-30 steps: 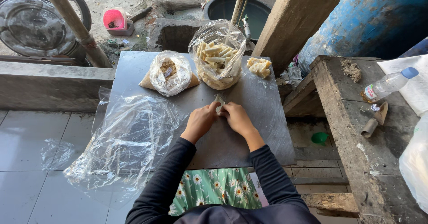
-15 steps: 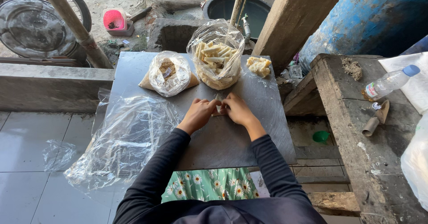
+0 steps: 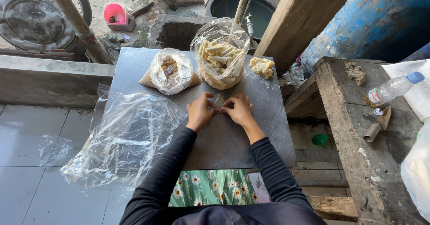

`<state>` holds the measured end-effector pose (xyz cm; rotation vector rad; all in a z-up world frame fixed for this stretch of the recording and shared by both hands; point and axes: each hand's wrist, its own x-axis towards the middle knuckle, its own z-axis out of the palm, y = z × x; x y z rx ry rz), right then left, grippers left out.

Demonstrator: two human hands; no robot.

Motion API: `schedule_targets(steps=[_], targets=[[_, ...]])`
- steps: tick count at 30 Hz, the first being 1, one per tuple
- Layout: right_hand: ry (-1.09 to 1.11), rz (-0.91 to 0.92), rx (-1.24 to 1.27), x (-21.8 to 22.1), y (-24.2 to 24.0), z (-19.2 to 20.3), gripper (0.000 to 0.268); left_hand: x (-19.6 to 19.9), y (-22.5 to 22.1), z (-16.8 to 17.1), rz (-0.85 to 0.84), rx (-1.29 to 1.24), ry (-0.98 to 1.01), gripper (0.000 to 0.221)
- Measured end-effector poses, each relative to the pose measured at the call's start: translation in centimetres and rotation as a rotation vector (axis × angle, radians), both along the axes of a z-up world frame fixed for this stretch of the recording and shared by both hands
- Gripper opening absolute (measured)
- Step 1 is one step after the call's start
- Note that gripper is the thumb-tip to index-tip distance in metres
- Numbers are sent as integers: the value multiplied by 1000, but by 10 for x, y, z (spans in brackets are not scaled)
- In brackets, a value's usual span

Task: The person folds thin pastry wrappers into triangles, fills them with a granular mixture from a plastic bag by hand, and stacks the completed pieces on a table before moving to handle larger plastic bags.

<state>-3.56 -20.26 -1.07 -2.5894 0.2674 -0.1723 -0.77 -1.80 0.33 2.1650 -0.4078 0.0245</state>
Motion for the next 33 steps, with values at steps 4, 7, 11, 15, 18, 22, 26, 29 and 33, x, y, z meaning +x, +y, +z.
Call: schedule_targets(steps=[4,7,11,15,18,22,26,29,33], targets=[[-167,210,-128,-12,-8,-1,13,-18,1,-11,-49,190,-387,32],[-249,335,-109,-13,-19,-4,16,-18,-1,-17,-88,210,-489,36],[-300,271,-257,-13,-14,-17,12,-17,-7,-17,-33,210,-451,29],[-143,196,-141,-16,-13,-15,14,-26,-7,-15,-25,177,-277,31],[4,90,-5,-17,-10,-6,19,-28,-4,-14,69,72,-10,32],[-73,72,-1,-19,-2,4,15,-26,-4,-13,94,16,-203,38],[-250,224,-74,-30,-5,7,9,-30,0,-22,-47,135,-374,31],[-332,288,-117,-37,-7,-1,10,-28,-2,-30,-65,176,-464,27],[-294,237,-201,-47,-2,-11,8,-39,-5,-33,-2,263,-565,30]])
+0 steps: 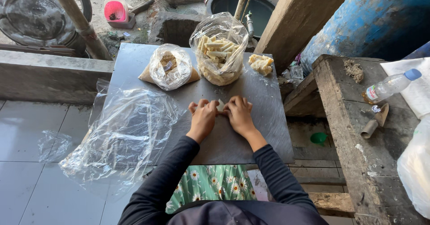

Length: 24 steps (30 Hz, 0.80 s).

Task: The person folds thin pastry wrappers into triangles, fills them with a granular mixture from a plastic bag by hand, and stacks the completed pieces on a table before moving to handle larger plastic bags.

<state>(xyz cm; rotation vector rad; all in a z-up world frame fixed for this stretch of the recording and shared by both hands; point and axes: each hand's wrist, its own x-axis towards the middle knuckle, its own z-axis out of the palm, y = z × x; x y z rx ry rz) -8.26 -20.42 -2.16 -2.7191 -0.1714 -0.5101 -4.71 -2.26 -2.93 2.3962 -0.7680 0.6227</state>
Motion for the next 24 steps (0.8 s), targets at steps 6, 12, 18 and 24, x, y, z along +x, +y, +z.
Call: schedule_targets(steps=[6,12,18,24], targets=[[213,-180,263,-9,5,3,16,-20,4,11,117,-255,482,30],[75,-62,163,-17,9,14,12,-26,5,15,45,-124,132,25],[-29,-44,127,-25,12,12,9,-23,6,12,43,-135,142,20],[92,-126,193,-55,19,10,9,-61,13,13,34,-242,296,31]])
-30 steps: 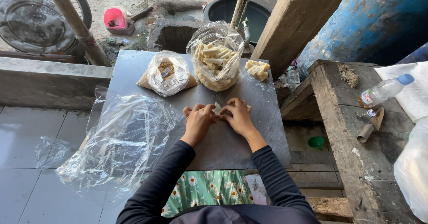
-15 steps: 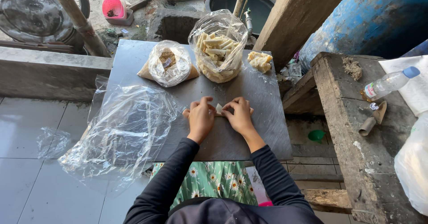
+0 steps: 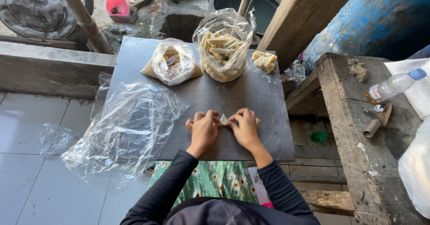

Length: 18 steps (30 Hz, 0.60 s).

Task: The person folds thin pastry wrappers into triangles, fills them with a granular mixture from a plastic bag by hand, and stacks the completed pieces on a table before moving to handle larger plastic bags.

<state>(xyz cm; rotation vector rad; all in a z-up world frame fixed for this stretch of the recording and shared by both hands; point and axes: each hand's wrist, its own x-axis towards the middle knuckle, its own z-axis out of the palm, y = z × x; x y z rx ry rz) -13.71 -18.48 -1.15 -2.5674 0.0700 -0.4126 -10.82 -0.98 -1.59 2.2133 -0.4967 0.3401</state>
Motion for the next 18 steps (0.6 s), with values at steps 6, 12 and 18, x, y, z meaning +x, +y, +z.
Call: schedule_targets(steps=[6,12,18], targets=[[0,-133,-31,2,9,-13,26,-4,-12,-12,154,33,62,65],[-37,-157,-209,62,8,-28,28,45,-44,-25,309,168,-130,76],[27,-12,-59,77,-6,-9,12,51,-15,18,187,-34,-12,66]])
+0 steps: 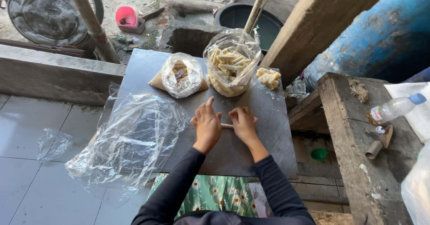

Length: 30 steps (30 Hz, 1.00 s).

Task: The person folds thin pastry wrappers into triangles, fills them with a granular mixture from a plastic bag by hand, and stacks the completed pieces on a table before moving to handle larger plastic bags.

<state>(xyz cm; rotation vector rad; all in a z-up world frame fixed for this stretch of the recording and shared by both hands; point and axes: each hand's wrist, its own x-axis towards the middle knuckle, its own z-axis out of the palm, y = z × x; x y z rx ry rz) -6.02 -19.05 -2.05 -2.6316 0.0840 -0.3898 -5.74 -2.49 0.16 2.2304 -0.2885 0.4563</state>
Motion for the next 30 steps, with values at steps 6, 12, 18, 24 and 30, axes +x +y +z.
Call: schedule_targets(steps=[6,12,18,24,30], targets=[[-205,251,-64,-37,23,39,12,-66,88,47,-26,-52,-101,45],[-775,195,-300,-10,37,129,10,-103,156,64,195,-3,-102,38],[-809,108,-439,47,53,219,11,-90,244,52,465,160,-164,50],[-493,460,36,9,119,141,22,-37,324,44,477,333,158,95],[-54,393,21,-62,174,57,63,-38,311,25,367,279,396,80]])
